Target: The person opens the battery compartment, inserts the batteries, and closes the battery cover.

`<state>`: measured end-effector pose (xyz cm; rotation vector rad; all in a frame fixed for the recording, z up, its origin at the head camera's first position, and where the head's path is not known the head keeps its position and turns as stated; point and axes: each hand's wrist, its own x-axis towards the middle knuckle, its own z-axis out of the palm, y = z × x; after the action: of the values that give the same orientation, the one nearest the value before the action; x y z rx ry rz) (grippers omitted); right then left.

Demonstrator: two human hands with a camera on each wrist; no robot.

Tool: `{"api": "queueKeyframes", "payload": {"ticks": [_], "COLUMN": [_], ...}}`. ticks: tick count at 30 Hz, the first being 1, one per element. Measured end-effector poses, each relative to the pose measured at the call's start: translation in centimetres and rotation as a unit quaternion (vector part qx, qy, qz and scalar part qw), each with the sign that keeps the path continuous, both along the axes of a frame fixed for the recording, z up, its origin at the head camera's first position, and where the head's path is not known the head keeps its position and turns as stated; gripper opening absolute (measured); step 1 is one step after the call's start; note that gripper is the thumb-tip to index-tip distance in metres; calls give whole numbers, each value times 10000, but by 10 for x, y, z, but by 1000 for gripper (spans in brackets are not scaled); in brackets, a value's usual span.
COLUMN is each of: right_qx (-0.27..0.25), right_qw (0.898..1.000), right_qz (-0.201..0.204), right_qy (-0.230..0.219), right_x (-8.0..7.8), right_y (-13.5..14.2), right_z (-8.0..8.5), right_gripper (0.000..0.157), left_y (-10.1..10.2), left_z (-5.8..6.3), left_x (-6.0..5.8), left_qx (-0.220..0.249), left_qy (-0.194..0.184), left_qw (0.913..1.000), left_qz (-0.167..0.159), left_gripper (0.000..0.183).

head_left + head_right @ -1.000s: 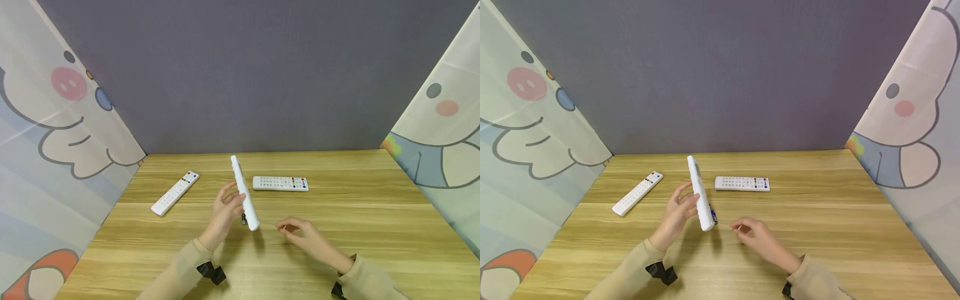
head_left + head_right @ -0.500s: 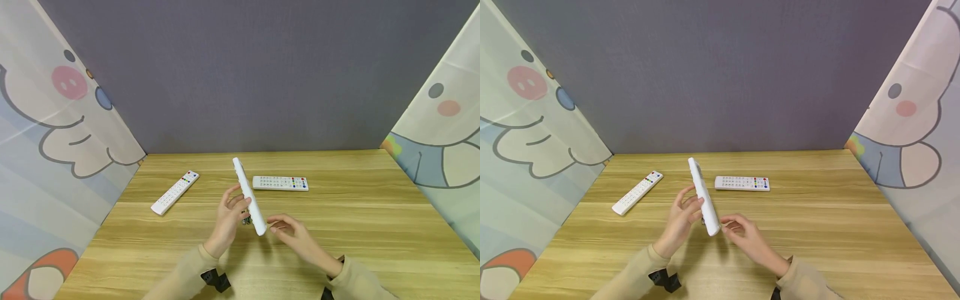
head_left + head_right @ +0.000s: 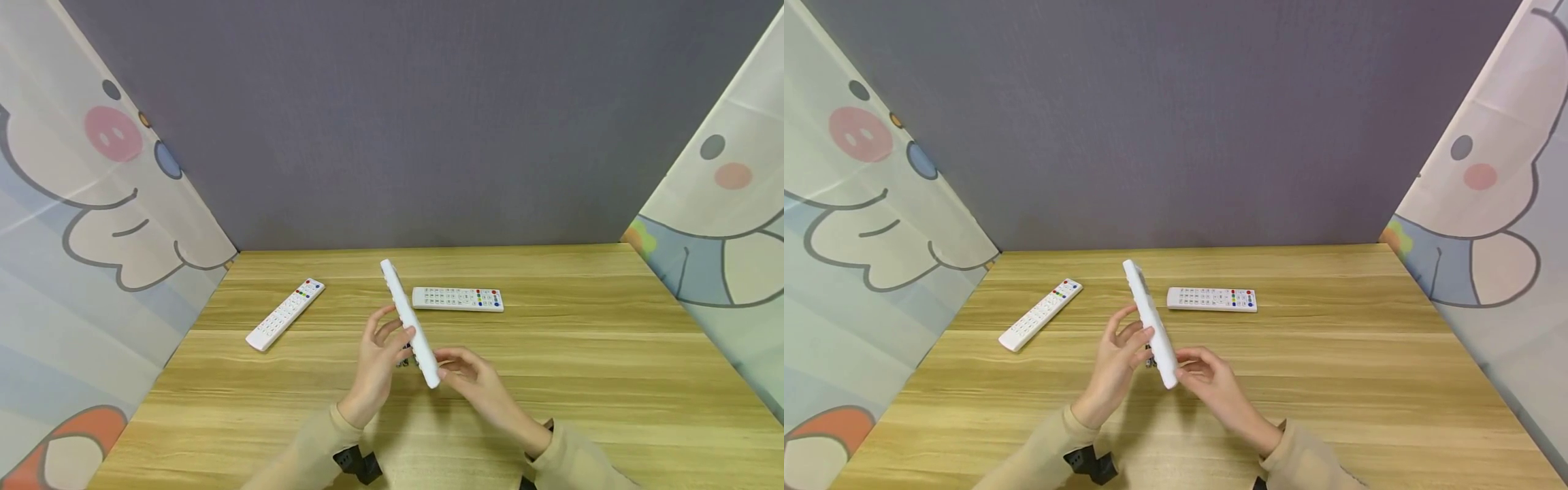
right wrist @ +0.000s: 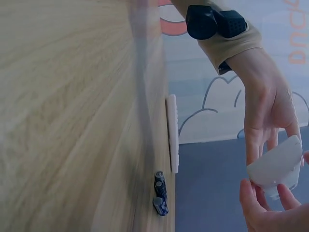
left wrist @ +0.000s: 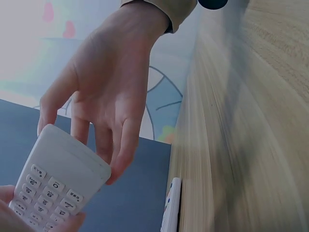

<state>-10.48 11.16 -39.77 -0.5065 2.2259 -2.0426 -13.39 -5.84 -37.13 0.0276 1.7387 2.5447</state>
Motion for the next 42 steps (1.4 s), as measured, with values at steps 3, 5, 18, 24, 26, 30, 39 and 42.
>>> {"api": "queueKeyframes", "payload": {"ticks": [3,5,18,24,26,30,39,42], "right_qx": [-87,-140,-455,-479,-452,-360,-254,-187], "right_qw": [9999,9998,9967,9958,9956,9951,9979,9993], "right_qz": [12,28,123,21,50,90,98,133], "right_qy": [-89,-154,-659,-775,-818,-914,-580,-306], "right_x": [0,-1,-1,1,1,3,7,8], "right_y": [-1,-2,-4,-2,-1,0,2,3], "right_z": [-1,-1,-1,1,1,2,0,-1], "right_gripper": [35,36,45,47,47,46,45,45], "left_y": [1,1,2,0,-1,-5,-12,-13], "left_z": [0,-1,-4,-7,-8,-16,-8,1], "left_x": [1,3,5,2,1,-5,-7,-5], "left_qx": [53,90,-36,-240,-294,-271,-266,-207], "left_qy": [-3,-3,-7,172,292,721,439,51], "left_qw": [10000,9999,10000,9993,9985,9956,9963,9973], "left_qz": [48,92,87,241,348,542,686,699], "left_gripper": [49,49,48,46,45,42,44,45]}}
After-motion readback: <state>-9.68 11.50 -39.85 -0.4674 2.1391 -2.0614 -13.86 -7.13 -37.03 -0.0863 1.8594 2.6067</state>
